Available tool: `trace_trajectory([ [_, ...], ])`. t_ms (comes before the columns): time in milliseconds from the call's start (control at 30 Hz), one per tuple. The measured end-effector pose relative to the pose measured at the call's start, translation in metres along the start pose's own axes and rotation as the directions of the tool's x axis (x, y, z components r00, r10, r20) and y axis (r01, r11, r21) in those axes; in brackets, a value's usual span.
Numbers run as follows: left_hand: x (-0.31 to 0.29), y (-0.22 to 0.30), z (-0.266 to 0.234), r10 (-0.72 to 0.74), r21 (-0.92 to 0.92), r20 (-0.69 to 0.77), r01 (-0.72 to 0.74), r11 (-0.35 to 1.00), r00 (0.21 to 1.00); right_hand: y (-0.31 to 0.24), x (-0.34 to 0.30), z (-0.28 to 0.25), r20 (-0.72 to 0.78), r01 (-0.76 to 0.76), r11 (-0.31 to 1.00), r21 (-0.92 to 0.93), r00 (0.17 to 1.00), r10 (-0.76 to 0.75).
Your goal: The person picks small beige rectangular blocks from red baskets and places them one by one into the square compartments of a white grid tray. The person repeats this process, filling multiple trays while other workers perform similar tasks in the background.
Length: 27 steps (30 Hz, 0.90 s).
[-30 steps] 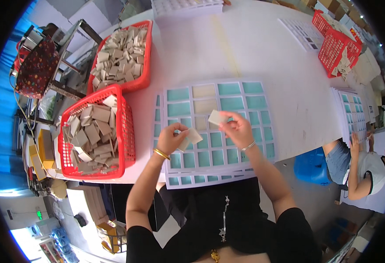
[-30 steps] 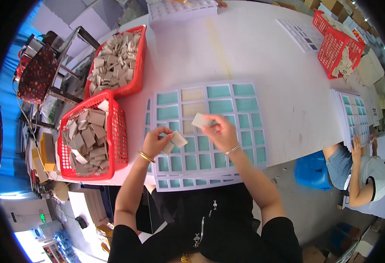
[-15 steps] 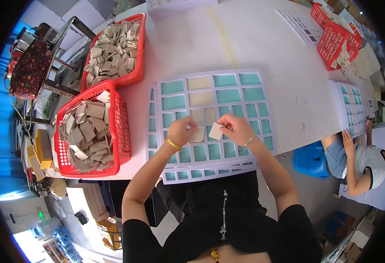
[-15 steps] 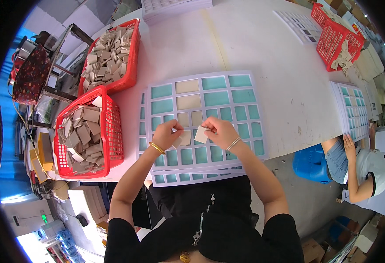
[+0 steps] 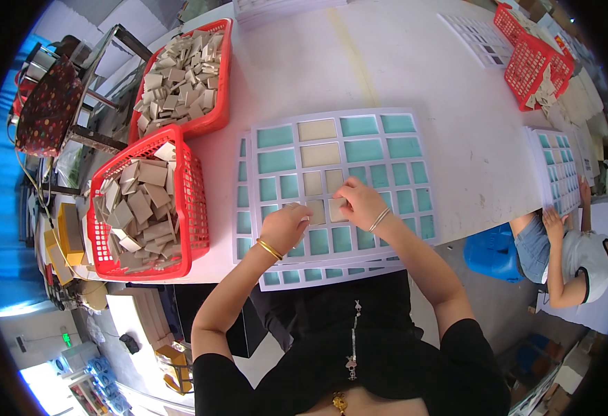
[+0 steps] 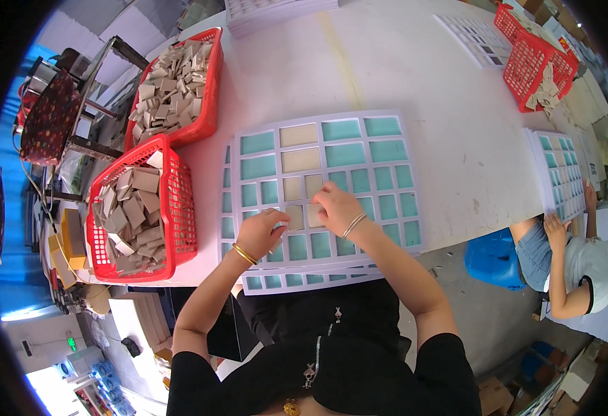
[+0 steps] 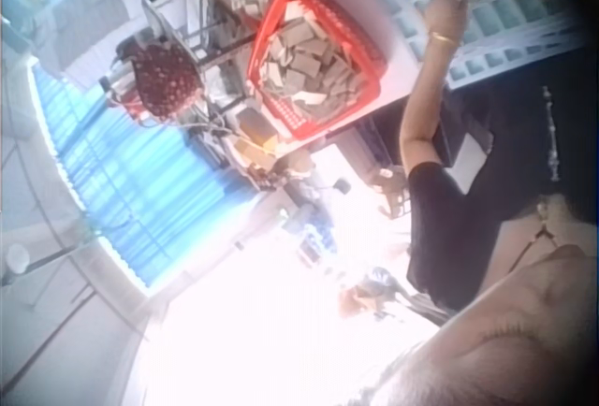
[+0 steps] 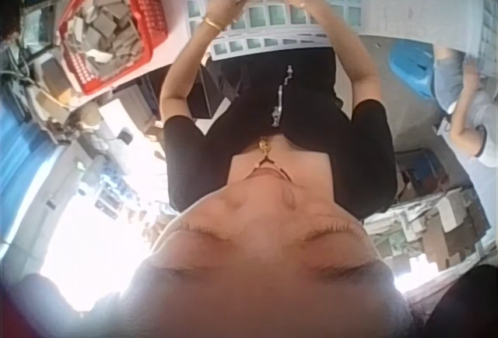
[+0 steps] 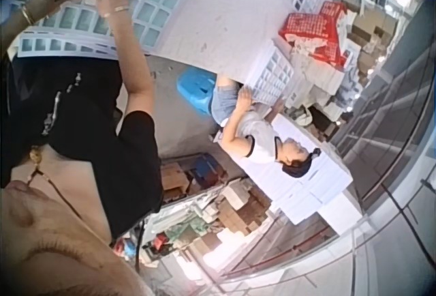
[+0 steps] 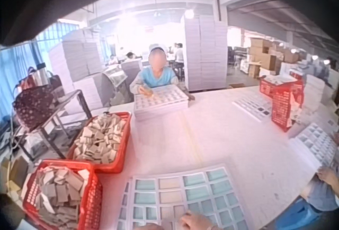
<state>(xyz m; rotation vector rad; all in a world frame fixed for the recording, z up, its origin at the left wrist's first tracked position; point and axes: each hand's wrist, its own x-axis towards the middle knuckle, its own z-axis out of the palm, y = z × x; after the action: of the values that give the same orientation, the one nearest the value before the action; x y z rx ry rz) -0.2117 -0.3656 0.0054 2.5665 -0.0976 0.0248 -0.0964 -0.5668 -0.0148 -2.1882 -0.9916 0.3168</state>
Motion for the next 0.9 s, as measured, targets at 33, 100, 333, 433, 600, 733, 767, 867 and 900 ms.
trace_trajectory([
  [33, 0.0, -0.002, 0.001, 0.004, 0.011, 0.013, -0.004, 1.0, 1.0, -0.001, -0.001, 0.003, -0.027, 0.007, 0.999, -0.043, 1.0, -0.008],
  [100, 0.0, -0.004, 0.001, 0.01, 0.032, 0.038, -0.012, 0.999, 0.999, -0.005, -0.005, 0.006, -0.052, 0.037, 0.987, -0.154, 0.998, -0.045],
  [333, -0.003, 0.004, 0.004, 0.034, 0.326, 0.295, -0.135, 0.936, 0.955, -0.018, -0.022, 0.015, 0.07, 0.186, 0.803, -0.567, 0.981, -0.179],
  [433, 0.003, 0.004, -0.002, 0.037, 0.306, 0.342, -0.149, 0.94, 0.939, -0.02, -0.026, 0.019, 0.089, 0.201, 0.758, -0.621, 0.978, -0.186],
  [600, 0.004, -0.006, -0.012, -0.026, 0.068, -0.008, 0.026, 0.997, 1.0, -0.022, -0.025, 0.0, 0.09, 0.106, 0.895, -0.434, 0.993, -0.074],
  [733, -0.029, -0.036, -0.027, -0.209, -0.098, -0.374, 0.186, 0.978, 0.903, 0.003, -0.063, -0.033, -0.369, -0.06, 0.966, -0.25, 0.928, -0.038],
  [767, -0.045, -0.042, -0.03, -0.285, -0.119, -0.398, 0.259, 0.959, 0.872, 0.02, -0.077, -0.041, -0.466, -0.12, 0.962, -0.247, 0.885, -0.009],
  [867, -0.094, -0.069, -0.009, -0.481, -0.2, -0.341, 0.437, 0.877, 0.808, 0.072, -0.117, -0.06, -0.665, -0.344, 0.903, -0.257, 0.741, 0.093],
  [900, -0.103, -0.068, -0.004, -0.472, -0.174, -0.305, 0.439, 0.882, 0.827, 0.088, -0.132, -0.06, -0.616, -0.417, 0.879, -0.234, 0.763, 0.198],
])
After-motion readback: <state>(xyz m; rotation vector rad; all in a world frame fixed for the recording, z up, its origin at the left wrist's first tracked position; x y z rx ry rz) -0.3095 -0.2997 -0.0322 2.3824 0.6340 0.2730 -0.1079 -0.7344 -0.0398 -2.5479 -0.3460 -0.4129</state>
